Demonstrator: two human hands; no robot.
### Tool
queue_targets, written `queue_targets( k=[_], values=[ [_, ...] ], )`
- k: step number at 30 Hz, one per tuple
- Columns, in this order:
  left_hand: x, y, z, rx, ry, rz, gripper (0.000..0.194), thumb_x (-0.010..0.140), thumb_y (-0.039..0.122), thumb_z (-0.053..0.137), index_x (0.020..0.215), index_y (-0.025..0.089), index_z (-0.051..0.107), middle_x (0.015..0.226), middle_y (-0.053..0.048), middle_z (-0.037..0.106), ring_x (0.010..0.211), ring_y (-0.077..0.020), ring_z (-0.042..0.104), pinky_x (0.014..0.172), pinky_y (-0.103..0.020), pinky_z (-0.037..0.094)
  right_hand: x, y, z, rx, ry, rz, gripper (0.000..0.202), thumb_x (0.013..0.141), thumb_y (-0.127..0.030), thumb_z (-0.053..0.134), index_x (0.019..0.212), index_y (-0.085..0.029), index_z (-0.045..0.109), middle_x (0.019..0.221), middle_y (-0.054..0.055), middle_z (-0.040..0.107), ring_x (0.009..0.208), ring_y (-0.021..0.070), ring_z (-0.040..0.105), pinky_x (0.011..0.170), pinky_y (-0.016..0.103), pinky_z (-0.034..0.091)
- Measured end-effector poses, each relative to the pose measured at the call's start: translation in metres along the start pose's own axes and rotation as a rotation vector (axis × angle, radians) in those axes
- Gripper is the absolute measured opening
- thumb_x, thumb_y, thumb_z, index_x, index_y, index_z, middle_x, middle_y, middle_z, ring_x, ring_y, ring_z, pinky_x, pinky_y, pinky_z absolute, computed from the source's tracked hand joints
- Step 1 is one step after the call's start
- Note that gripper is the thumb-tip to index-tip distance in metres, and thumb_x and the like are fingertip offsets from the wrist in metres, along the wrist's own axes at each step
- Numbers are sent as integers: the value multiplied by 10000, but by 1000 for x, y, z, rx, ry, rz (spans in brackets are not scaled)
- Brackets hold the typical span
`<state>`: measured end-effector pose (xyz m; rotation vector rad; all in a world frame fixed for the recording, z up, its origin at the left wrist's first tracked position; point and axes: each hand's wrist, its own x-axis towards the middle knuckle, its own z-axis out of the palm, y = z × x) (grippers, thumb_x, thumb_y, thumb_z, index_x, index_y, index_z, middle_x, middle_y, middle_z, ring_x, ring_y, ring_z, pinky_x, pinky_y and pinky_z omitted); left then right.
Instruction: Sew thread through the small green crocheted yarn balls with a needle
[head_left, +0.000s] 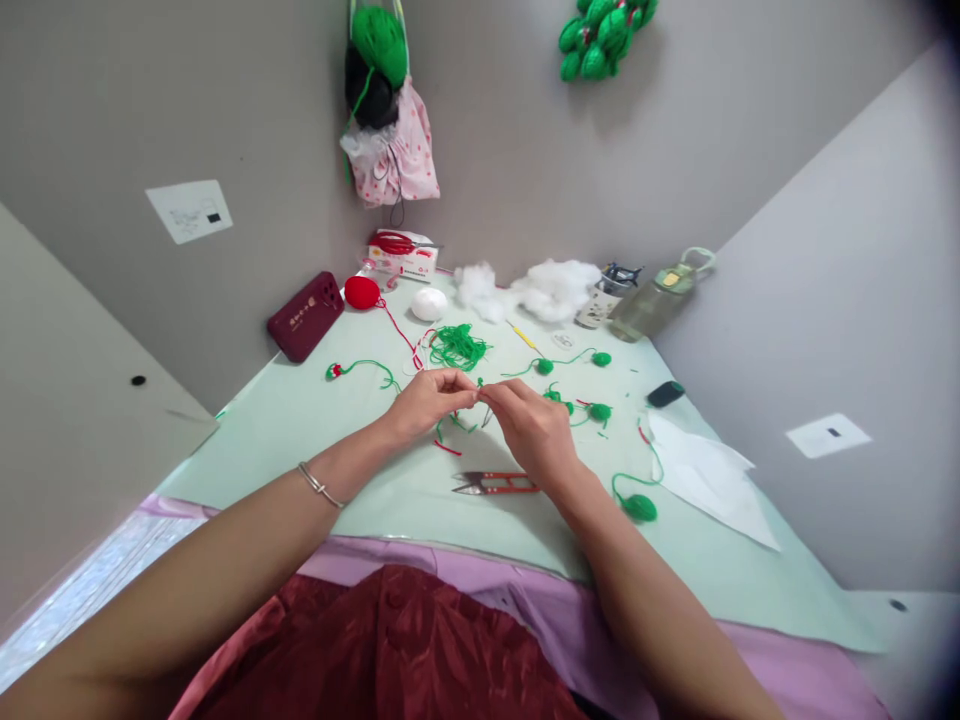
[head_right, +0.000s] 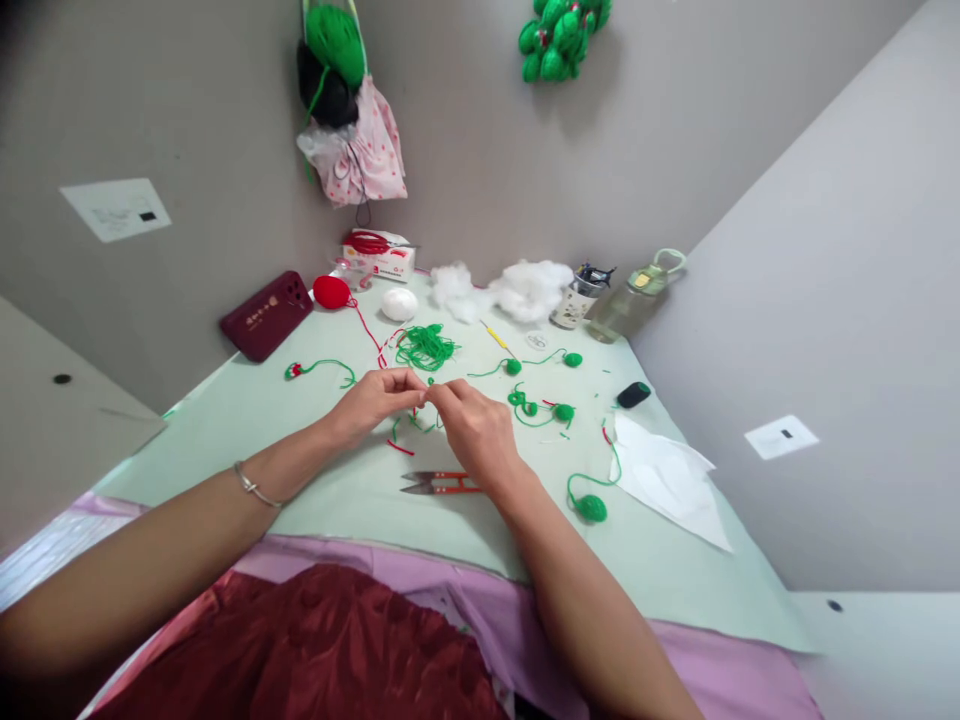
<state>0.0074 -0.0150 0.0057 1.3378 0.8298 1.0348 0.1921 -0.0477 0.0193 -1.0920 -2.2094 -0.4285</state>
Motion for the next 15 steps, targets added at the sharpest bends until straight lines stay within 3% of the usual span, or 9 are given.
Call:
queue_targets(
  k=[3, 8, 11, 15],
  values=[
    [1, 0, -2, 43, 28, 8, 217, 688, 342, 758, 719, 151, 660, 710, 2, 621, 689, -138, 542, 705, -289, 430, 4, -9, -11, 118, 92, 0, 213, 986, -162, 546, 915, -225, 737, 919, 32, 761, 657, 92, 647, 541, 206, 430],
    [6, -3, -7, 53, 102, -19, 195, 660, 325, 739, 700, 161, 642, 716, -3, 634, 695, -151, 558, 714, -300, 441, 16, -13, -43, 848, 166, 321, 118, 976, -249, 600, 896, -209, 677, 821, 21, 741, 580, 108, 651, 541, 237, 522],
    [10, -7, -10, 69, 163, -37, 173, 637, 305, 737, 681, 163, 647, 695, 2, 639, 683, -149, 558, 716, -296, 439, 20, 7, -62, 1211, 295, 475, 176, 917, -361, 692, 836, -216, 634, 702, -18, 676, 491, 85, 581, 433, 197, 461],
    [13, -10, -13, 94, 195, -43, 144, 624, 287, 733, 660, 168, 661, 656, 11, 624, 659, -142, 537, 699, -288, 423, 16, 47, -76, 1378, 534, 576, 232, 821, -417, 789, 810, -242, 636, 652, -53, 554, 485, 47, 471, 389, 137, 383]
  ],
)
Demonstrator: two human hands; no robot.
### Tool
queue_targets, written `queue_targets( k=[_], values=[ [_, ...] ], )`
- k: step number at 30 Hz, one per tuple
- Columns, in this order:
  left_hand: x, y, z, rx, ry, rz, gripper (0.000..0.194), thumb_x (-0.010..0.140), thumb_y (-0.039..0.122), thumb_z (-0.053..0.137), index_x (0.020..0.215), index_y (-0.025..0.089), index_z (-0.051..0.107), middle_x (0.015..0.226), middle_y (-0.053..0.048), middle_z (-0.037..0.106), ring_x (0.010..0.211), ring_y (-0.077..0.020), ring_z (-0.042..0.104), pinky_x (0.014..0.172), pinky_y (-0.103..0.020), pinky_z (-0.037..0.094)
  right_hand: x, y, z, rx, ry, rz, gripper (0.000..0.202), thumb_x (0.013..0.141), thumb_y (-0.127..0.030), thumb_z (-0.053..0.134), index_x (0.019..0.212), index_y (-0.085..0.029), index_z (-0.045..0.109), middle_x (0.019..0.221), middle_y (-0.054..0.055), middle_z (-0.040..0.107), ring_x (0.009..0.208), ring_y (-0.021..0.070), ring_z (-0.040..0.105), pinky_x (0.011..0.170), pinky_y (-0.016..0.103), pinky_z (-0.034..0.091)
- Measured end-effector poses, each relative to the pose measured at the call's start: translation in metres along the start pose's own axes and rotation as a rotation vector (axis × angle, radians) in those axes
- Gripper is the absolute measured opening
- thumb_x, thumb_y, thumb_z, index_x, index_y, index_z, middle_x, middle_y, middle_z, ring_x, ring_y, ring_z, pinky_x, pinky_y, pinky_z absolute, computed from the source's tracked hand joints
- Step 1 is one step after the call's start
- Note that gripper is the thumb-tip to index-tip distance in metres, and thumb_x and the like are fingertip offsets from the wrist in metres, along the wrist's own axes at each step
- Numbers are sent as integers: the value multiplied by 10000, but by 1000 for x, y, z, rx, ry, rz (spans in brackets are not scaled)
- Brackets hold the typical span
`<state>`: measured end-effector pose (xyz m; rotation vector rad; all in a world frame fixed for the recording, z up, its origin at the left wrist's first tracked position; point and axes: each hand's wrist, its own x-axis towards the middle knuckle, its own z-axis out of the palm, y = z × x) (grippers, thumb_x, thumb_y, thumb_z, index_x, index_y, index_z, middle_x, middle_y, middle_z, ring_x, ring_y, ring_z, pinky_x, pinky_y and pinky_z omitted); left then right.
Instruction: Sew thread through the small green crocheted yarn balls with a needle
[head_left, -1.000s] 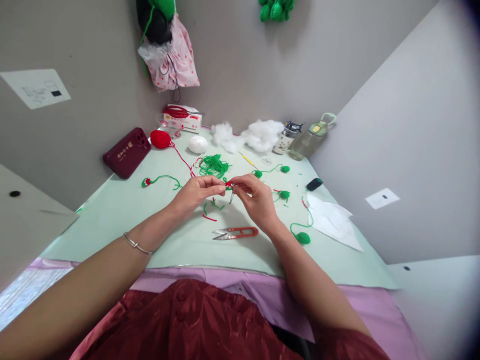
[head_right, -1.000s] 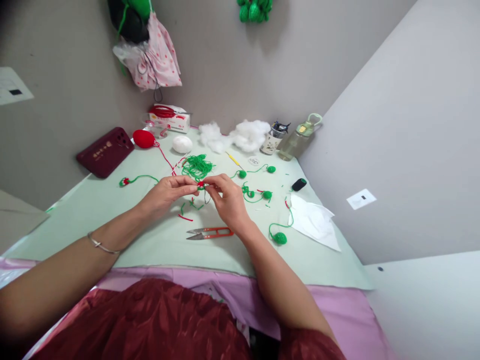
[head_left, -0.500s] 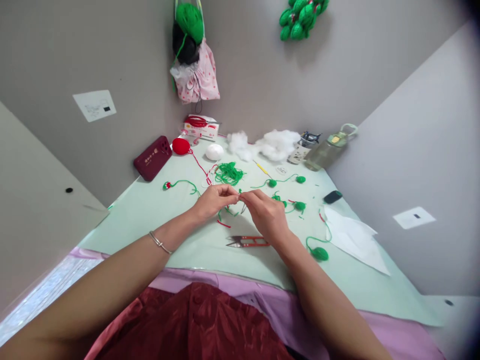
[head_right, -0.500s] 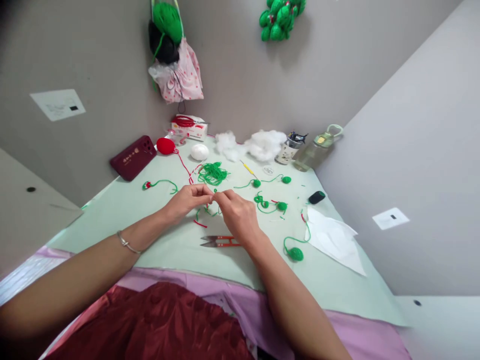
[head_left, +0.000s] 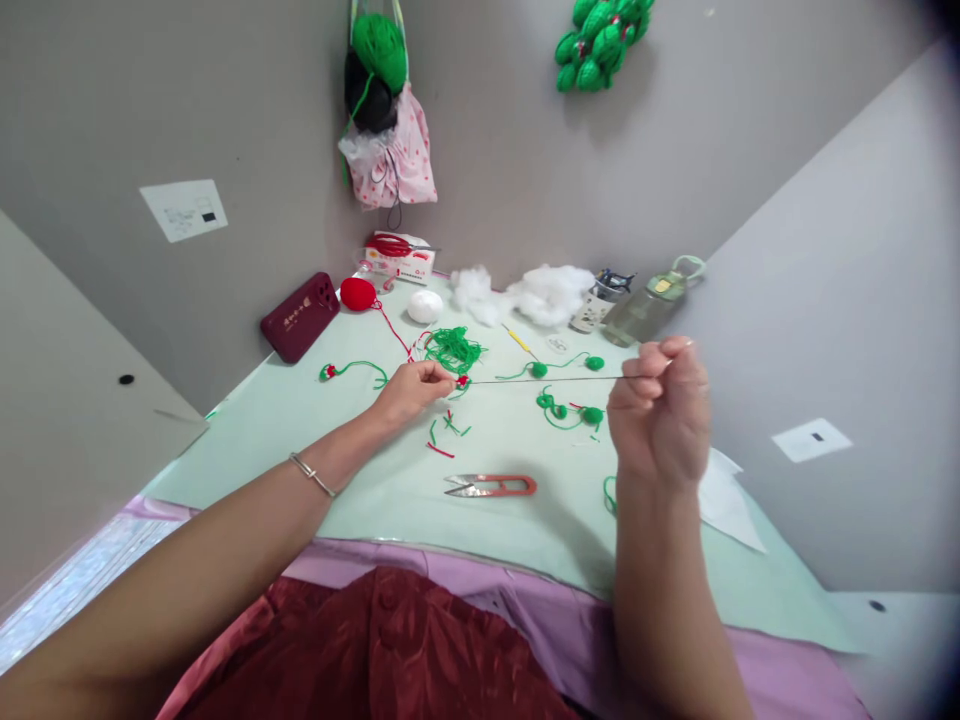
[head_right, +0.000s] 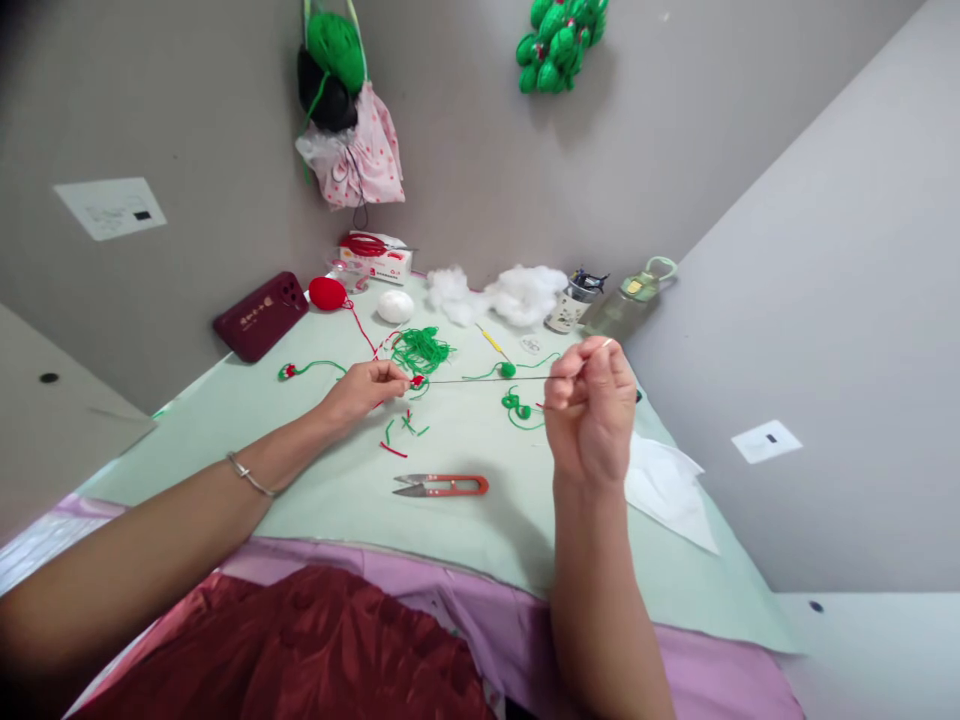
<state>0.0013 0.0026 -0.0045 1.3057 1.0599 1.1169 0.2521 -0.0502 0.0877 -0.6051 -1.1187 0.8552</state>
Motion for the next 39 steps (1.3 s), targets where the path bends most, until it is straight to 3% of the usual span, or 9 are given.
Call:
queue_targets(
  k=[4, 9, 11, 15, 21, 25, 29, 32, 39],
  values=[
    [1, -1, -1, -66, -13, -45, 180, 620, 304, 755, 706, 165, 680, 705, 5, 652, 688, -138, 553, 727, -282, 422, 15, 9, -28, -161, 50, 1, 233, 855, -449, 724, 845, -242, 617, 707, -33, 553, 534, 69, 508, 443, 174, 433],
    [1, 2, -5, -232, -45, -140, 234, 627, 317, 809, 760, 184, 670, 780, 15, 668, 797, -145, 616, 843, -286, 446, 15, 29, -34, -898, 63, 34, 333, 809, -390, 720, 1077, -216, 629, 1006, 67, 671, 736, 168, 641, 643, 320, 548],
    [1, 2, -7, -281, -52, -156, 248, 634, 317, 828, 766, 185, 665, 808, 9, 677, 866, -161, 648, 892, -298, 451, 7, 32, -25, -1102, -212, 117, 269, 831, -358, 695, 1054, -215, 649, 1034, 72, 679, 802, 185, 647, 717, 337, 541],
    [2, 2, -10, -337, -59, -155, 257, 660, 312, 837, 784, 174, 660, 813, 4, 684, 912, -177, 686, 950, -316, 453, -16, 35, 3, -1114, -1068, 437, 186, 819, -318, 741, 958, -211, 679, 978, 44, 689, 859, 186, 637, 768, 302, 490],
    [1, 1, -10, -413, -104, -127, 210, 774, 279, 770, 857, 174, 608, 953, -69, 767, 979, -196, 727, 1010, -348, 467, -32, 46, 26, -1018, -1359, 473, 117, 846, -227, 719, 955, -194, 691, 913, 12, 642, 786, 130, 585, 720, 242, 425],
    [-1, 3, -7, -447, -158, -122, 143, 863, 245, 699, 901, 168, 585, 1073, -111, 759, 1010, -220, 738, 941, -350, 519, -32, 47, 26, -955, -1356, 455, 100, 827, -218, 739, 897, -185, 676, 903, 6, 625, 762, 113, 556, 709, 228, 416],
    [-4, 5, -4, -464, -165, -109, 125, 874, 178, 680, 839, 155, 563, 946, -72, 728, 1003, -216, 738, 871, -312, 547, -33, 41, 28, -719, -1271, 623, 44, 882, -204, 648, 844, -187, 632, 777, -15, 638, 705, 113, 570, 684, 232, 448],
    [-5, 5, -3, -469, -160, -70, 142, 852, 158, 695, 810, 151, 560, 847, -30, 680, 999, -202, 731, 881, -300, 547, -32, 36, 28, -448, -1048, 704, 120, 936, -317, 616, 944, -197, 609, 816, -4, 649, 721, 116, 613, 657, 228, 476],
    [-6, 3, -1, -429, -184, -58, 192, 863, 256, 699, 908, 178, 530, 851, -35, 719, 814, -156, 728, 846, -312, 555, -25, 41, 25, -469, -583, 441, 338, 958, -485, 583, 1104, -181, 608, 855, -3, 616, 512, 49, 462, 477, 207, 362]
  ],
)
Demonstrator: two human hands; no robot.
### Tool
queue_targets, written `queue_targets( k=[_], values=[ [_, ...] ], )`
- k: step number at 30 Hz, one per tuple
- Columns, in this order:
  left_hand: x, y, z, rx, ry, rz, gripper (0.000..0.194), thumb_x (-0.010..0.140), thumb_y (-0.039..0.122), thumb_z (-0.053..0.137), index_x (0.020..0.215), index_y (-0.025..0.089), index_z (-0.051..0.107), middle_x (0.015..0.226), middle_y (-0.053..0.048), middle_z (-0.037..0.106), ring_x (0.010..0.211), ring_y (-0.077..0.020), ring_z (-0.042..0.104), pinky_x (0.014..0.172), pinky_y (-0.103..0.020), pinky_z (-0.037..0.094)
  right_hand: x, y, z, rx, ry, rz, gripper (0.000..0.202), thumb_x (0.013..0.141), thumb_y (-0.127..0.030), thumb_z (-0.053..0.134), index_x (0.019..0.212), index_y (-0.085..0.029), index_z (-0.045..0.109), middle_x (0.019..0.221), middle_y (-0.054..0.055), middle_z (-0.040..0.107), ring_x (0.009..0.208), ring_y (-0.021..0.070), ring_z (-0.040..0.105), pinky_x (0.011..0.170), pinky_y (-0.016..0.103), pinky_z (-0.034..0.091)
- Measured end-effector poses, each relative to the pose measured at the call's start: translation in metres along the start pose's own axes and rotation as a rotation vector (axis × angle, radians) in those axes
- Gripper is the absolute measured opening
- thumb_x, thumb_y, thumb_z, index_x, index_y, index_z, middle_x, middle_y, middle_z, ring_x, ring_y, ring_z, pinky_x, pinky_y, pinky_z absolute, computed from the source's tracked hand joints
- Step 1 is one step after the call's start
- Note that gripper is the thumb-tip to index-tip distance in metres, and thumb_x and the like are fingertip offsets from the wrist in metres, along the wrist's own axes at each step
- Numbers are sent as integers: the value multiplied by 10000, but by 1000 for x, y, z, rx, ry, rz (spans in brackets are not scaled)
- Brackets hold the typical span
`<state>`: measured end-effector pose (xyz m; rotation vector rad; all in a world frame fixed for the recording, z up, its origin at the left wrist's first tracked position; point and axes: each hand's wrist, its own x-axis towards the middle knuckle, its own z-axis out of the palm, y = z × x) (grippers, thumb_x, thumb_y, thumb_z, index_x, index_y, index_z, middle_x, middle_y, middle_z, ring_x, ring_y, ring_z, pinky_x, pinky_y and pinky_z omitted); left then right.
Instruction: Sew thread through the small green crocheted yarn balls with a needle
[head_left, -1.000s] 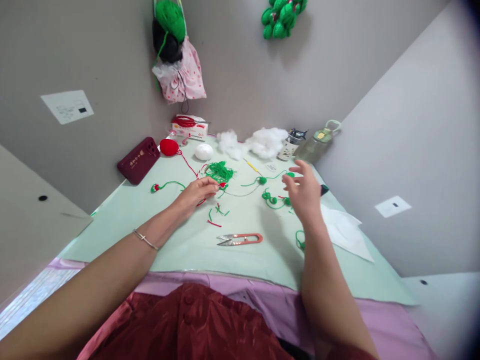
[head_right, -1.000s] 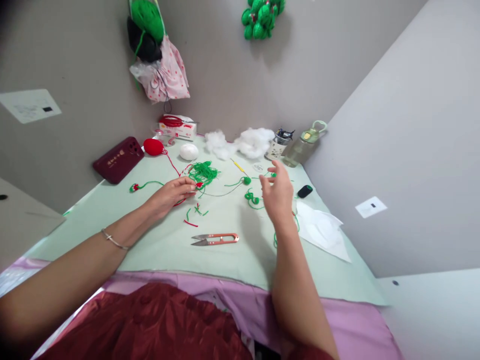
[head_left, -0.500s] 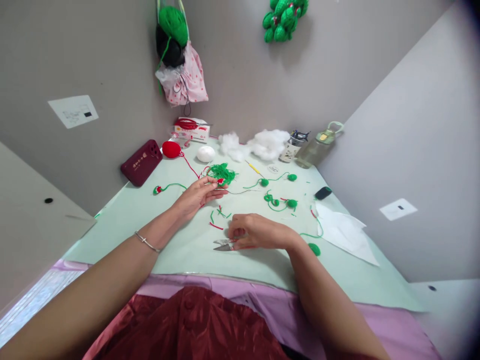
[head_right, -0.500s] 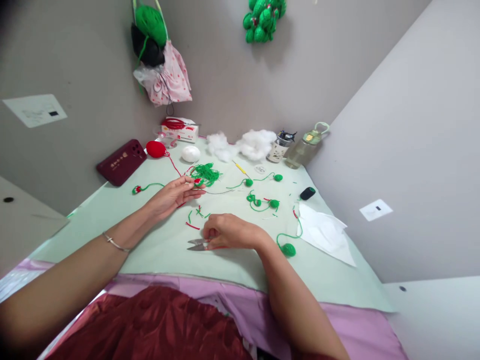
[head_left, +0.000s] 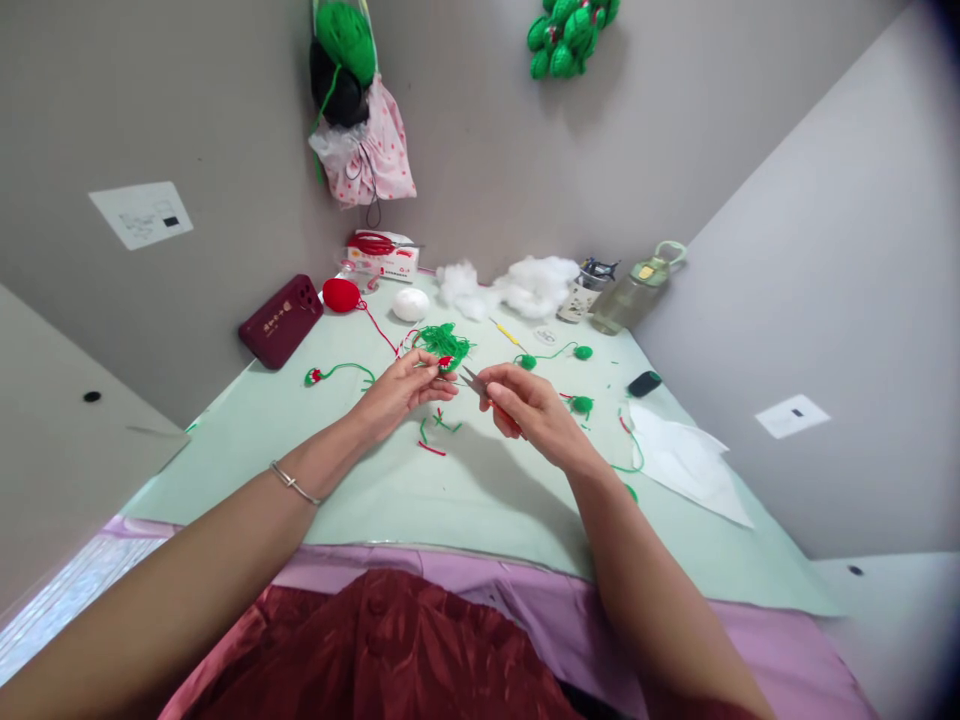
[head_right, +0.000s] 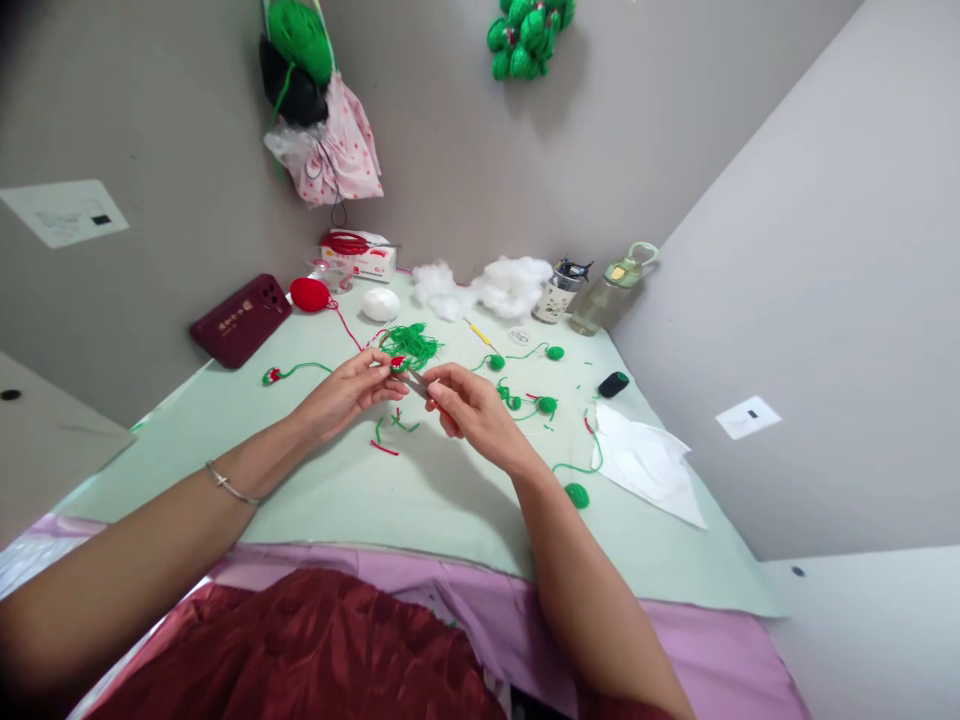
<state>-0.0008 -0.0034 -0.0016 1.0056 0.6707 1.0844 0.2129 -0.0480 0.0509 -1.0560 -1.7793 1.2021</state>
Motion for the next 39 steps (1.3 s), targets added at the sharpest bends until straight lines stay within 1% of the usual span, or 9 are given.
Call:
queue_targets(
  k=[4, 8, 10, 13, 28, 32, 35, 37, 39],
  values=[
    [0, -2, 1, 85, -44, 24, 276, 867, 371, 699, 978, 203, 510, 811, -2, 712, 741, -139, 703, 765, -286, 548, 3, 9, 3, -182, 145, -48, 385, 888, -499, 682, 1114, -192, 631, 787, -21, 582, 562, 85, 453, 520, 236, 380],
    [-1, -3, 2, 177, -56, 56, 300, 871, 418, 681, 977, 207, 495, 740, 19, 687, 675, -138, 680, 670, -263, 523, 4, 17, 7, -635, 307, -186, 256, 931, -381, 645, 1121, -209, 651, 846, 23, 645, 632, 124, 523, 629, 268, 416],
    [-2, -3, 3, 196, -62, 58, 295, 875, 418, 675, 971, 205, 495, 733, 17, 688, 657, -139, 677, 656, -265, 520, 4, 18, 8, -811, 310, -216, 203, 959, -328, 601, 1121, -219, 658, 892, 42, 669, 642, 132, 553, 642, 269, 416],
    [-3, -2, 4, 196, -74, 56, 284, 881, 412, 672, 963, 205, 495, 743, 13, 697, 664, -142, 687, 672, -272, 529, 4, 19, 10, -929, 283, -215, 186, 973, -294, 578, 1125, -226, 661, 915, 43, 679, 650, 136, 578, 627, 262, 402],
    [-3, -4, 5, 136, -140, -7, 344, 870, 456, 702, 937, 192, 491, 762, -28, 738, 695, -172, 722, 727, -321, 569, 5, 16, 16, -1102, 223, -229, 245, 1026, -330, 496, 1111, -250, 711, 869, 49, 689, 770, 160, 638, 587, 256, 358],
    [-4, -3, 6, 142, -142, -12, 353, 865, 468, 705, 937, 196, 492, 762, -25, 739, 702, -172, 719, 732, -320, 563, 4, 15, 16, -1074, 215, -223, 269, 1034, -317, 473, 1072, -250, 731, 881, 53, 707, 790, 161, 641, 605, 258, 364],
    [-4, -2, 6, 149, -121, -16, 371, 839, 473, 726, 925, 194, 497, 745, -20, 731, 683, -174, 711, 721, -325, 559, 2, 11, 12, -835, 217, -222, 241, 1010, -331, 525, 1106, -238, 726, 931, 54, 725, 745, 147, 614, 645, 257, 410],
    [-4, -1, 5, 146, -89, -8, 368, 825, 462, 738, 917, 192, 505, 739, -11, 720, 662, -167, 702, 702, -313, 550, 0, 6, 6, -597, 113, -166, 266, 960, -398, 614, 1136, -227, 717, 959, 48, 731, 706, 138, 589, 651, 259, 443],
    [-3, 0, 4, 139, -52, 10, 343, 828, 439, 732, 911, 190, 512, 730, -3, 708, 646, -156, 691, 676, -289, 535, -2, 2, 0, -408, -105, -72, 339, 900, -456, 687, 1139, -218, 717, 965, 40, 735, 713, 141, 597, 663, 261, 473]
  ],
)
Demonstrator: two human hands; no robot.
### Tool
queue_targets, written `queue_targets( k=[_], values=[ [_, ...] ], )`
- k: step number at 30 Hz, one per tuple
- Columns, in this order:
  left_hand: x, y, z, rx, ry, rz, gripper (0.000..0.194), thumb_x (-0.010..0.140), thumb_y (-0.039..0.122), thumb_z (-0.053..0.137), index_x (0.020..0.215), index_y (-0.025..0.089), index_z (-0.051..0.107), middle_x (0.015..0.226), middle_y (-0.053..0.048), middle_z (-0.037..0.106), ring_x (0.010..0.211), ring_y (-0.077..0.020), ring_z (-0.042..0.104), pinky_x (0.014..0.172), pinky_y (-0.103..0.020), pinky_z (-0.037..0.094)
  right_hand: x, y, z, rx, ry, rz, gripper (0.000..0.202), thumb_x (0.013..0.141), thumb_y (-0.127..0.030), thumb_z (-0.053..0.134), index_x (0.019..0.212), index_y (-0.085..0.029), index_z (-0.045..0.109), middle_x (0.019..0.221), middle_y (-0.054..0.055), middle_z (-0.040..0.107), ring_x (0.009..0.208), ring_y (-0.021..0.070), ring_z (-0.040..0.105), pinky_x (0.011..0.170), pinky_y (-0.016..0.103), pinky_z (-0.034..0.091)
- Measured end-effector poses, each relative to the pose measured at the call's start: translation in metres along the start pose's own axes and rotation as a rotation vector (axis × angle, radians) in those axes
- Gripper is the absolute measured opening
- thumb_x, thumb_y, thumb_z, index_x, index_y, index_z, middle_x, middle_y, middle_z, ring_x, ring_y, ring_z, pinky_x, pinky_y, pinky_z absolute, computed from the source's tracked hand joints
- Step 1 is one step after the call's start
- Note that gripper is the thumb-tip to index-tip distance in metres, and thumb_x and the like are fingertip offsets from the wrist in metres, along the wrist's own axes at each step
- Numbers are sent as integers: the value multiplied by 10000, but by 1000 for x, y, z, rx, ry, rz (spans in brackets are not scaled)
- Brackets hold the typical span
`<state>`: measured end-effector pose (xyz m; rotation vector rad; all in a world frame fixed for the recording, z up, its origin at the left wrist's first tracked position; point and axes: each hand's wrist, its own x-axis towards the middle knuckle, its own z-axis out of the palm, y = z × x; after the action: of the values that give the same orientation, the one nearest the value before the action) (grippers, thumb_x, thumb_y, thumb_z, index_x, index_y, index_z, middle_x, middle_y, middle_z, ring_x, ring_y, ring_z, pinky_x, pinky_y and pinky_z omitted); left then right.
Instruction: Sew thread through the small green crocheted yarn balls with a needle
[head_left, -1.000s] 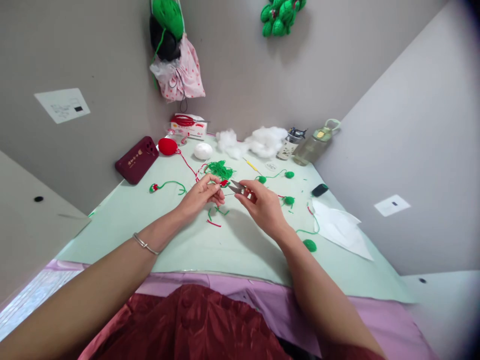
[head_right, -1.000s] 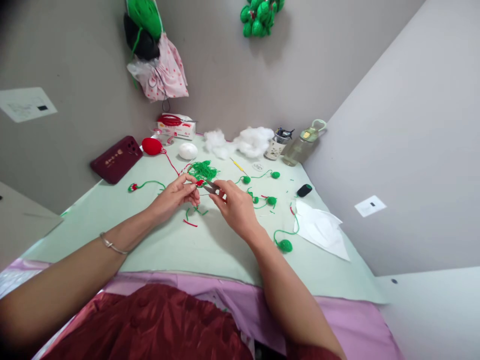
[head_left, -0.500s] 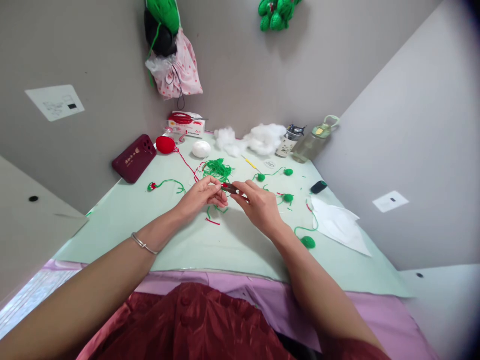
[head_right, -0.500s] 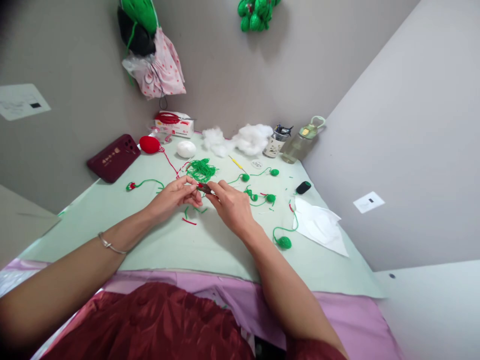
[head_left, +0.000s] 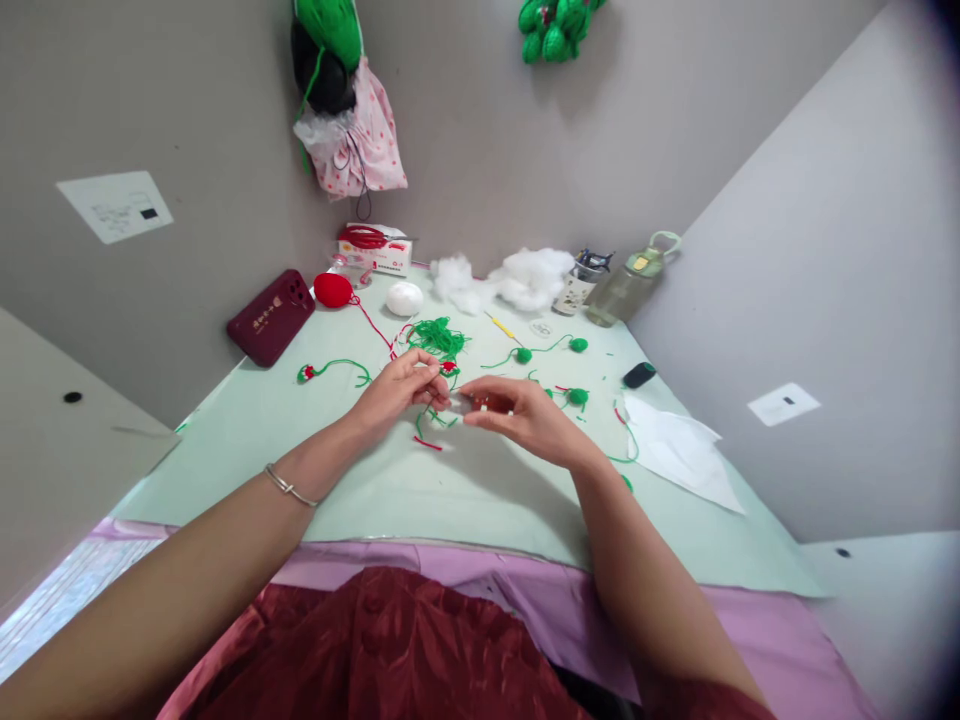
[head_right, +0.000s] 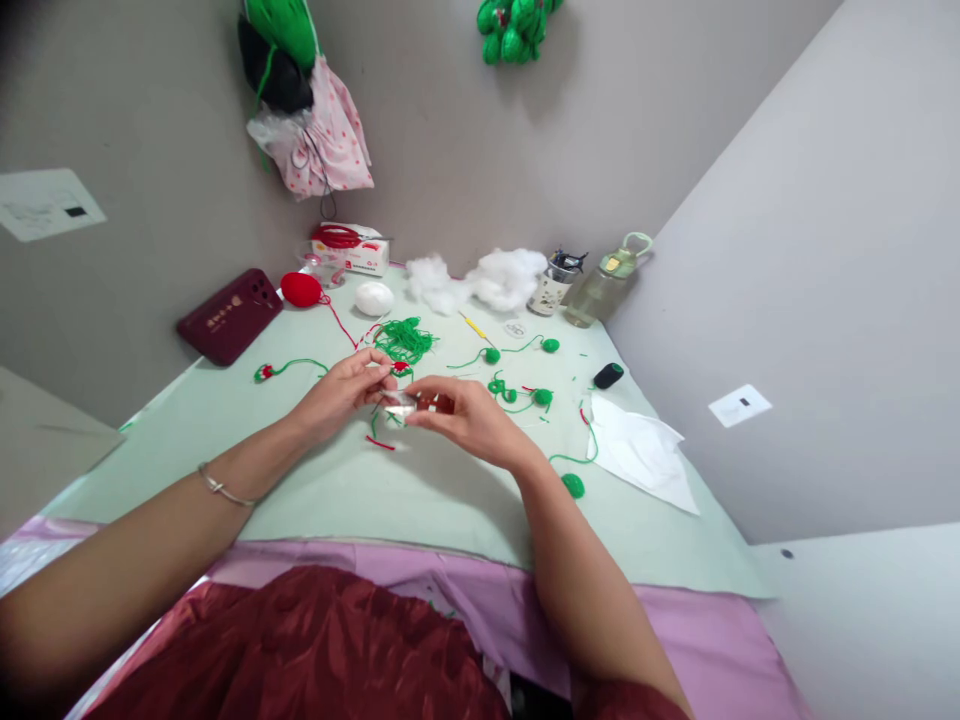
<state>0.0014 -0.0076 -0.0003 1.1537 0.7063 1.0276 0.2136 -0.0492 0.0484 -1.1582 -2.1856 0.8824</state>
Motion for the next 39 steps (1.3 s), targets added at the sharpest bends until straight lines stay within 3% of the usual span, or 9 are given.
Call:
queue_targets(
  k=[3, 6, 9, 12, 16, 27, 31, 35, 39],
  values=[
    [0, 2, -1, -14, 30, 9, 284, 857, 395, 699, 910, 186, 513, 716, -5, 698, 633, -145, 676, 655, -270, 523, 0, 2, -5, 28, -160, 28, 263, 912, -432, 670, 1025, -206, 743, 931, 35, 735, 776, 153, 634, 722, 271, 489],
    [-1, 3, 1, -30, 35, -2, 231, 878, 349, 670, 912, 180, 517, 721, -9, 694, 632, -138, 671, 649, -261, 522, 4, 13, -3, -244, 112, 59, 200, 956, -320, 603, 871, -194, 732, 885, 45, 708, 756, 154, 617, 737, 287, 463],
    [-3, 6, 3, -56, 15, -20, 199, 887, 317, 661, 915, 177, 522, 723, -5, 685, 629, -129, 664, 632, -245, 515, 9, 26, 2, -372, 312, 61, 166, 921, -236, 616, 1055, -205, 708, 1076, 80, 691, 749, 151, 608, 760, 311, 473],
    [-4, 9, 3, -108, -22, -52, 189, 880, 299, 672, 916, 172, 536, 719, -1, 673, 621, -119, 649, 627, -234, 513, 13, 34, 8, -193, 190, 27, 418, 888, -231, 631, 1305, -221, 601, 1224, 93, 670, 763, 138, 615, 768, 305, 498],
    [-3, 19, -4, -181, 8, -34, 175, 857, 262, 699, 892, 168, 556, 695, 16, 632, 630, -104, 626, 599, -205, 487, 16, 39, 6, -72, 41, 120, 228, 884, -279, 608, 1049, -163, 715, 905, 52, 727, 760, 146, 605, 743, 284, 472],
    [5, 42, -45, -207, 218, 170, 176, 785, 200, 717, 830, 163, 551, 644, 37, 557, 595, -80, 580, 546, -166, 444, 11, 51, -36, 299, 358, 318, 348, 765, -500, 726, 818, -156, 736, 667, -9, 603, 509, 65, 298, 477, 251, 217],
    [6, 44, -50, -63, 312, 197, 171, 776, 242, 692, 840, 179, 546, 628, 36, 567, 584, -105, 579, 544, -201, 443, 10, 47, -39, 356, 421, 303, 392, 756, -531, 722, 844, -150, 744, 575, -28, 549, 485, 65, 274, 474, 257, 191],
    [9, 42, -64, 305, 586, 237, 153, 730, 271, 678, 804, 186, 575, 625, 35, 563, 518, -99, 477, 499, -223, 368, 10, 48, -37, 281, 433, 286, 384, 780, -518, 706, 858, -146, 760, 528, -42, 502, 491, 74, 278, 492, 264, 210],
    [9, 36, -63, 614, 742, 345, 264, 687, 275, 703, 924, 197, 618, 903, -2, 647, 622, -102, 503, 600, -236, 420, 13, 46, -26, 209, 344, 224, 333, 829, -469, 669, 851, -152, 766, 541, -38, 506, 524, 90, 346, 535, 266, 267]
  ],
)
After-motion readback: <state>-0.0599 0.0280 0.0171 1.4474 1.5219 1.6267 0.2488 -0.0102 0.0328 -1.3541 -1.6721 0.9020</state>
